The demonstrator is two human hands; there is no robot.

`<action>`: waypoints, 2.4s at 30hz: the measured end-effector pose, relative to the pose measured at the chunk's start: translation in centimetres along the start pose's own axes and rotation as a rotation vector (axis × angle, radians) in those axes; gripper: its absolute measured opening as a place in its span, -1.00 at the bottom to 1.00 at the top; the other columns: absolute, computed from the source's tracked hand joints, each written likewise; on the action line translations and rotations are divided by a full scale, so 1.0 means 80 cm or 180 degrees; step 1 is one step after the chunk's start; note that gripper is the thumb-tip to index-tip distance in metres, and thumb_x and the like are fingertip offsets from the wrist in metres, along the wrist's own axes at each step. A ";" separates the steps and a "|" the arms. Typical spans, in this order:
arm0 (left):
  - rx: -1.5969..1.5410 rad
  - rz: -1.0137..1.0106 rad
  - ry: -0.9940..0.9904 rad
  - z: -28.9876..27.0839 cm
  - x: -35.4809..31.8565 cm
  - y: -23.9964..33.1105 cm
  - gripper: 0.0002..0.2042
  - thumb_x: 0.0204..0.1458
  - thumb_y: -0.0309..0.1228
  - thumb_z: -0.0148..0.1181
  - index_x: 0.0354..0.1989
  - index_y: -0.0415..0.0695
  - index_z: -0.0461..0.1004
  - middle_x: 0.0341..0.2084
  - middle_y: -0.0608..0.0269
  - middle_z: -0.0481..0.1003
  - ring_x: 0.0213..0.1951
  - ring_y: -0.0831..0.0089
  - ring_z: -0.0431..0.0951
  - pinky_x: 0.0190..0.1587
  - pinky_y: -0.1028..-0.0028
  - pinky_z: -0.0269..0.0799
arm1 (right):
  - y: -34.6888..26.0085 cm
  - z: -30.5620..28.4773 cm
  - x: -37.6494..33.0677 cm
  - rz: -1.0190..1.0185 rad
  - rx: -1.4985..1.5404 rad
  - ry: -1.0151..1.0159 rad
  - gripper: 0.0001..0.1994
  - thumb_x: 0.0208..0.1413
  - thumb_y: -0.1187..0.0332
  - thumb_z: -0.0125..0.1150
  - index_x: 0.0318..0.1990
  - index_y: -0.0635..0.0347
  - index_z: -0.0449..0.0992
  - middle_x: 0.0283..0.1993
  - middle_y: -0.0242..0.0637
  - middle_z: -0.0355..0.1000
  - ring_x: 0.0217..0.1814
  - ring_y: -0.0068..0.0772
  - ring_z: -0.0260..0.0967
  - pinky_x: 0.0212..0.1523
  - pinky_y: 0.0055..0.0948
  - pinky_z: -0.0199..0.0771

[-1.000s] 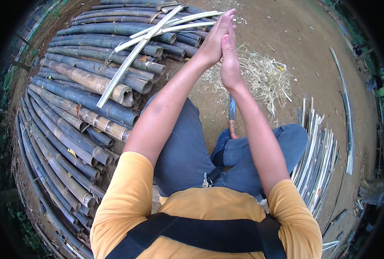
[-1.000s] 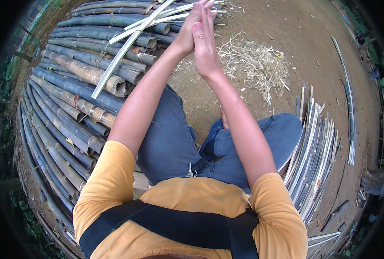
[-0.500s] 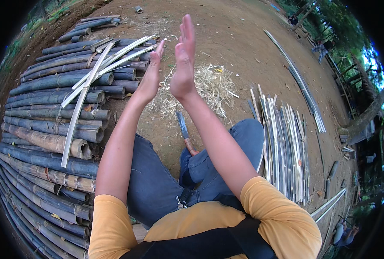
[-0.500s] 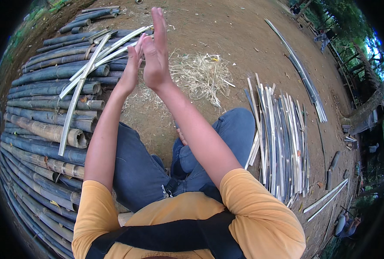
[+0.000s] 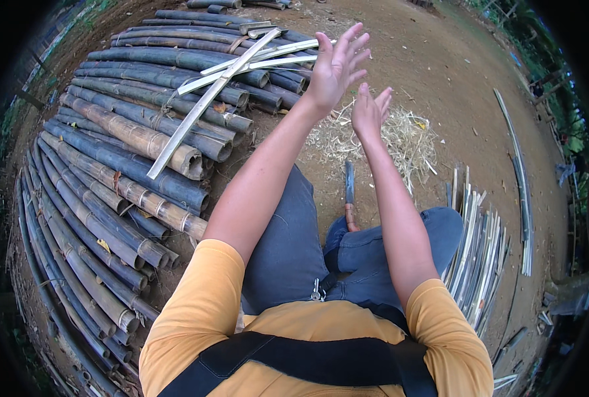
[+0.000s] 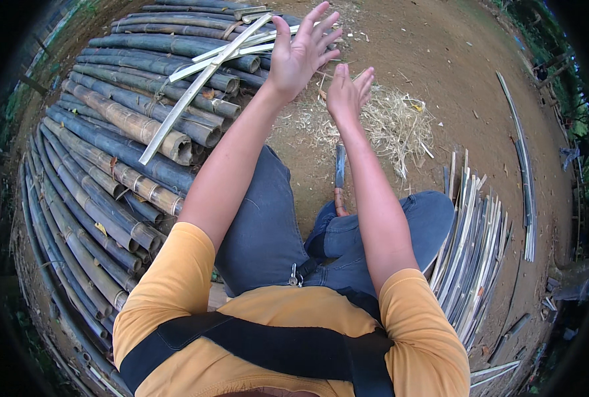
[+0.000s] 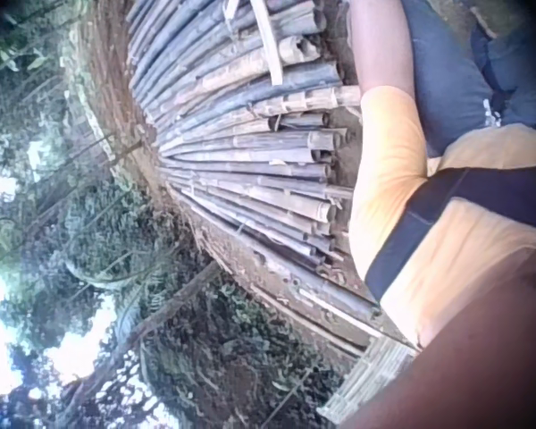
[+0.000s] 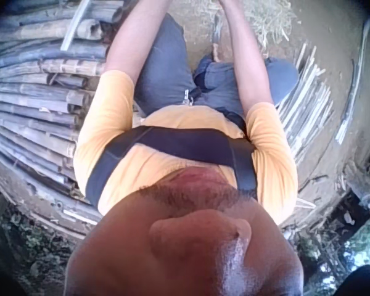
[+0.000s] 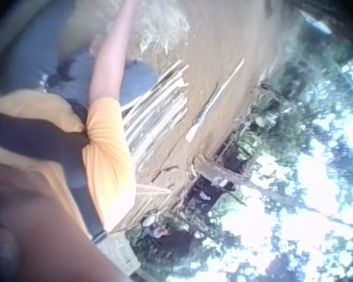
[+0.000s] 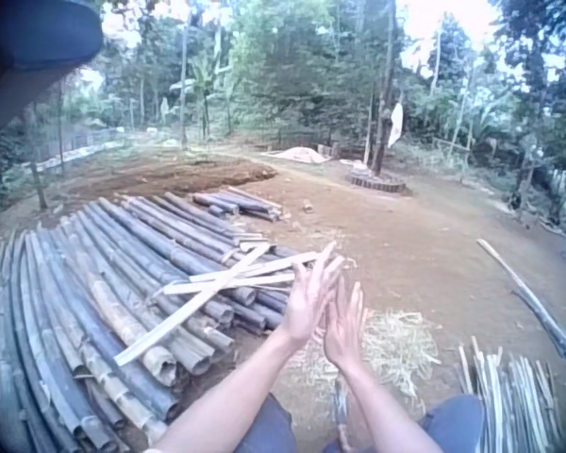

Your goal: The person shaves a strip of bamboo using a knife, removing thin layers of wood and smoothing the surface.

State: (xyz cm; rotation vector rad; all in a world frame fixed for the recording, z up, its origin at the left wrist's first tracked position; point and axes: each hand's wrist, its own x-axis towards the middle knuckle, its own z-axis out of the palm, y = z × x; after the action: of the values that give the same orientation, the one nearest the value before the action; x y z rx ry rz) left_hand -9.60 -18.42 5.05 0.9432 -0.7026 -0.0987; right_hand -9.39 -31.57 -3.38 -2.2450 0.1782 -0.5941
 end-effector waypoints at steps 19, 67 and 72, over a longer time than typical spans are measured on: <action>0.1974 -0.0150 0.0084 -0.048 -0.012 -0.046 -0.64 0.22 -0.21 0.16 0.06 -0.20 0.48 -0.06 0.10 0.53 0.02 0.34 0.51 0.06 0.32 0.45 | -0.139 -0.082 -0.063 -0.3843 -0.0573 -0.0934 -0.60 0.33 0.09 -0.04 0.14 0.07 0.53 0.30 -0.05 0.34 0.38 -0.06 0.27 0.40 -0.02 0.13; 0.4529 -0.1611 0.4196 -0.408 -0.539 0.130 -0.41 0.21 -0.06 0.15 0.20 -0.31 0.28 0.08 -0.25 0.39 0.10 -0.02 0.45 0.17 0.18 0.33 | 0.287 0.000 -0.138 0.0584 -0.2806 -0.4836 -0.48 0.13 -0.01 0.26 -0.08 0.38 0.62 -0.11 -0.02 0.61 -0.24 -0.18 0.55 -0.12 -0.20 0.53; 0.3787 -0.1768 0.4162 -0.411 -0.495 0.090 -0.35 0.23 -0.01 0.10 0.26 -0.34 0.22 -0.03 -0.15 0.51 -0.11 0.19 0.61 -0.02 0.29 0.48 | 0.301 -0.002 -0.153 0.0304 -0.3015 -0.5047 -0.48 0.16 0.01 0.22 -0.08 0.42 0.60 -0.13 -0.01 0.61 -0.27 -0.19 0.54 -0.16 -0.18 0.52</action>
State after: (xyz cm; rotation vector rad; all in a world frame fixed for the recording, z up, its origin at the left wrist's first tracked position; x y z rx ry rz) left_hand -22.46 23.90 -22.20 1.9793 0.8729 0.4802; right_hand -18.76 -44.22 -25.37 -2.7967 -0.3147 1.6739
